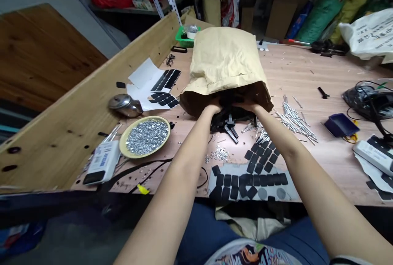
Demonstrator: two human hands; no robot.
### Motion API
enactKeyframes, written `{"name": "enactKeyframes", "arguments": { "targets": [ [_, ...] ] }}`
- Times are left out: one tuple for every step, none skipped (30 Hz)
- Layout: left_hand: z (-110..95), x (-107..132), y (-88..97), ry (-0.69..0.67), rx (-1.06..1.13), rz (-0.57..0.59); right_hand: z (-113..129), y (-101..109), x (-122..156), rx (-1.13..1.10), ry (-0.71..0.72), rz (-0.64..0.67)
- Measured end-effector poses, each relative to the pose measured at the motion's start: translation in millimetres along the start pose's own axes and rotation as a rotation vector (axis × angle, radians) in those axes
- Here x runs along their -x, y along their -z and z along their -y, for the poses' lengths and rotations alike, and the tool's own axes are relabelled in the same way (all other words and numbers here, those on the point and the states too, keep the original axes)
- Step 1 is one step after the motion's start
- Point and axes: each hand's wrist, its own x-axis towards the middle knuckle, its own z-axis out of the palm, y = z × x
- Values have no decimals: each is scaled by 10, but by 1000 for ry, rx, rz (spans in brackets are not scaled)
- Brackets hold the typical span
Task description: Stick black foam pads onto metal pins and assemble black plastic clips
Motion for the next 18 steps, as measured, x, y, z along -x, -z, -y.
{"name": "enactKeyframes", "arguments": {
  "targets": [
    [-25, 98, 13, 20, -45, 29, -2, -40, 87, -17, 16, 22],
    [-55, 188, 22, 37, -79, 49, -15, -77, 177, -31, 42, 48],
    [-89, 274, 26, 52, -100, 61, -36, -108, 265, -41, 70, 72],
    [-125, 355, 26, 67, -112, 67, -62, -133, 351, -41, 93, 91],
    [-162, 434, 24, 78, -119, 62, -91, -152, 434, -28, 109, 111],
    [-197, 510, 21, 87, -126, 50, -122, -165, 514, 0, 112, 122],
    [-229, 582, 19, 92, -130, 30, -154, -171, 593, 41, 105, 118],
    [-258, 650, 21, 96, -132, 6, -186, -172, 674, 84, 98, 102],
    [-284, 712, 28, 99, -134, -29, -219, -168, 758, 123, 99, 72],
    [-311, 768, 41, 99, -133, -74, -251, -159, 848, 152, 107, 28],
    [-341, 819, 59, 94, -127, -125, -282, -147, 943, 166, 116, -27],
    [-377, 866, 82, 82, -114, -177, -310, -133, 1042, 163, 120, -88],
    [-423, 910, 106, 67, -94, -225, -334, -119, 1144, 144, 120, -148],
    [-482, 953, 126, 50, -67, -269, -351, -107, 1246, 110, 114, -203],
    [-556, 999, 138, 33, -34, -303, -361, -99, 1347, 58, 106, -250],
    [-644, 1050, 135, 15, 1, -324, -362, -95, 1446, -16, 95, -286],
    [-745, 1111, 113, -10, 37, -344, -355, -95, 1543, -116, 78, -312],
    [-852, 1185, 67, -49, 68, -358, -342, -97, 1639, -244, 42, -326]
  ]
}}
